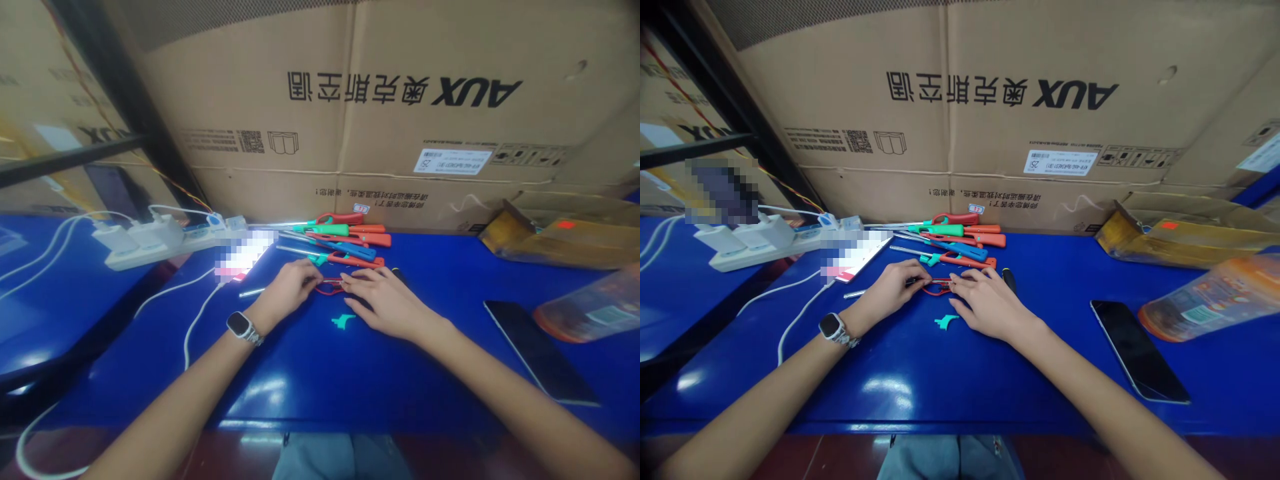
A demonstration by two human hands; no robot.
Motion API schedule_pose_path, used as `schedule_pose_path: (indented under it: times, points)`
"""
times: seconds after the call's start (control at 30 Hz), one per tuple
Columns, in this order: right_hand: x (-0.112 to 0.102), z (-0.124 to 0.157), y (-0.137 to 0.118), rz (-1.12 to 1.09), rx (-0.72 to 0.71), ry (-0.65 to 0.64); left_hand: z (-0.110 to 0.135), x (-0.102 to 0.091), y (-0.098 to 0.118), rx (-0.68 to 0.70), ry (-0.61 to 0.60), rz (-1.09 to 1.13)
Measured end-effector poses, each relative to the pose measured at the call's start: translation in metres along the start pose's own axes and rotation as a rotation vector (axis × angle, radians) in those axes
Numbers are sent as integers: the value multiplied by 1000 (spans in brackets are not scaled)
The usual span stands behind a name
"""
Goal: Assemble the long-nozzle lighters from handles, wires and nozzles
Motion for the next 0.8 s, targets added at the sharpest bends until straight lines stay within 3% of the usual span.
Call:
schedule_pose_path:
  times: [0.43, 0.63, 0.8]
  points:
    - [3, 0, 5, -4, 13, 61, 4, 1, 10, 91, 1, -89]
    - [-9, 6, -6, -98, -59, 119, 6, 1, 10, 112, 13, -112]
    - [-1, 11, -15, -211, -92, 14, 7, -8, 14, 103, 63, -100]
Point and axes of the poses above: each hand's wrist, its own z-axis away from the middle knuckle, its own x-axis out of the palm, y = z × x, the point moved 10 cm from there along -z, towards the middle knuckle, and after that the axes turned 8 degrees about -z, right-handed, at the moved point
